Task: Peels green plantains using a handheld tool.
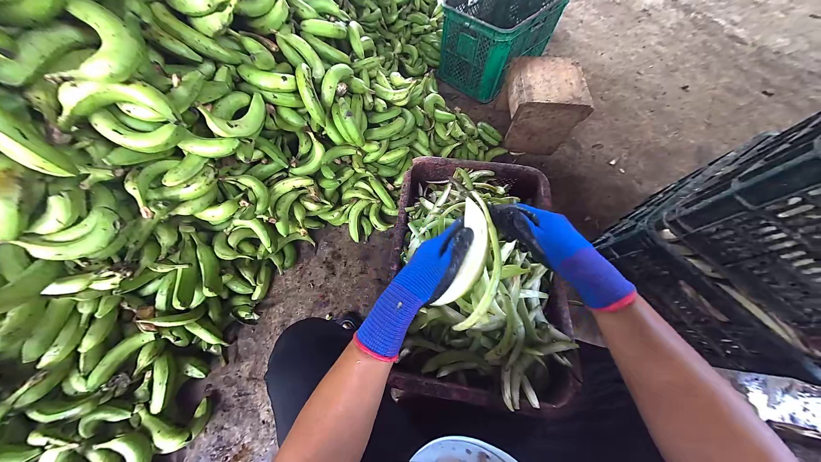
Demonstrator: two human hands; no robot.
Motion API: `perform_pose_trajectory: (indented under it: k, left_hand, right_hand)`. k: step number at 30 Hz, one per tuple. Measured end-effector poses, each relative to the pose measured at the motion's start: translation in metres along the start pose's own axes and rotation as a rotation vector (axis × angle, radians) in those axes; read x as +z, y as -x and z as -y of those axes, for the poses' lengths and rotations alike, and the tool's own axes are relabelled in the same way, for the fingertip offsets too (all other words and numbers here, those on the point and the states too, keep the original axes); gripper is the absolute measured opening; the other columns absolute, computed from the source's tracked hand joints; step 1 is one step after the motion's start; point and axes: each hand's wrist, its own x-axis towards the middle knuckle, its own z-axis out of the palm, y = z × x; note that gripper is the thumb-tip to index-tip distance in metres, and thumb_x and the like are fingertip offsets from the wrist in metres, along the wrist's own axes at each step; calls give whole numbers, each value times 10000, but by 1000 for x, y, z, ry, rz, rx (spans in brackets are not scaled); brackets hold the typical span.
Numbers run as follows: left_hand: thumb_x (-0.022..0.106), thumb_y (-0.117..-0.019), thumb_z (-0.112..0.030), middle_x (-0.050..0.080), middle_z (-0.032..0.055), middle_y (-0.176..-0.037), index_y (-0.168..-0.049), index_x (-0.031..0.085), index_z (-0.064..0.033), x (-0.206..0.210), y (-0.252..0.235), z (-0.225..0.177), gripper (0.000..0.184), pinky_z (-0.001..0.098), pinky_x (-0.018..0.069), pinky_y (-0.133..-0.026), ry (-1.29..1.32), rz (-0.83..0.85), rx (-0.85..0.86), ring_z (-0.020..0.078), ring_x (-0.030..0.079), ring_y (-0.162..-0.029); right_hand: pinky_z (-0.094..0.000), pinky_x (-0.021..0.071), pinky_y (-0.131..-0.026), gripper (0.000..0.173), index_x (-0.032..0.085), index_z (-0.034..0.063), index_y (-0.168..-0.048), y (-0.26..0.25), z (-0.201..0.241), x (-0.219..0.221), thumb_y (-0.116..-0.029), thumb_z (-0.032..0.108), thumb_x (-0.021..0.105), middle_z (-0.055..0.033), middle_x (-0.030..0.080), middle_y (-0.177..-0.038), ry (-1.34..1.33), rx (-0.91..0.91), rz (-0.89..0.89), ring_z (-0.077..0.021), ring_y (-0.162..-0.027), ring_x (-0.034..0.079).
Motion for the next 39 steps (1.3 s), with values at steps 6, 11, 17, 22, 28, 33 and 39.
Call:
perform_pose_trajectory:
  k: [6, 11, 17, 22, 28, 33, 39]
  left_hand:
    - [440, -1087, -359, 590, 104, -1404, -1525, 448, -151, -5, 6, 27, 485, 406, 479, -1036, 322, -203, -138, 187, 597, -1210]
    - [381, -1079, -443, 657, 2, -893, -1176, 619, -165, -22, 1, 31, 378, 236, 547, -605, 903, -222, -154, 77, 633, -702]
    - [315, -1067, -499, 599, 7, -771, -1067, 593, -141, -32, 0, 17, 453, 186, 472, -425, 1241, -114, -130, 66, 564, -520]
    - [337, -1058, -451, 602, 5, -778, -1053, 590, -153, -37, 2, 24, 391, 188, 507, -490, 1358, -65, -57, 72, 609, -590]
    - [316, -1079, -481, 625, -4, -806, -1080, 603, -174, -27, 9, 7, 420, 220, 535, -528, 1125, -276, -90, 78, 613, -611]
    - [314, -1087, -498, 644, -13, -869, -1175, 611, -199, -30, 16, 2, 431, 214, 536, -556, 869, -323, -44, 60, 618, -656]
    - [342, -1098, -370, 643, -15, -1107, -1457, 467, -214, -15, 19, 4, 411, 231, 546, -750, 629, -347, 44, 32, 627, -871]
  right_hand:
    - [-650, 497, -960, 441, 574, 168, -1455, 9, 1, 6, -1028, 273, 604, -179, 658, -1307, 110, -152, -59, -382, -1147, 656]
    - [-587, 552, -724, 530, 739, 151, -1244, 23, -7, 26, -875, 520, 646, -214, 710, -1051, 380, -752, -269, -430, -922, 690]
    - [-526, 538, -739, 431, 752, 226, -1222, 27, -2, 25, -913, 500, 628, -172, 708, -1021, 458, -844, -395, -373, -914, 686]
    - [-497, 525, -763, 401, 757, 238, -1215, 27, 4, 26, -921, 482, 633, -159, 701, -1019, 466, -861, -442, -353, -918, 673]
    - [-561, 546, -710, 518, 727, 165, -1279, 30, 15, 28, -895, 490, 607, -199, 703, -1070, 393, -690, -319, -413, -926, 684]
    - [-562, 538, -708, 565, 706, 134, -1310, 34, 16, 37, -897, 502, 584, -213, 698, -1081, 392, -635, -309, -423, -915, 677]
    - [-601, 545, -693, 597, 610, 116, -1426, 41, 23, 37, -933, 445, 542, -237, 682, -1128, 323, -455, -292, -444, -920, 686]
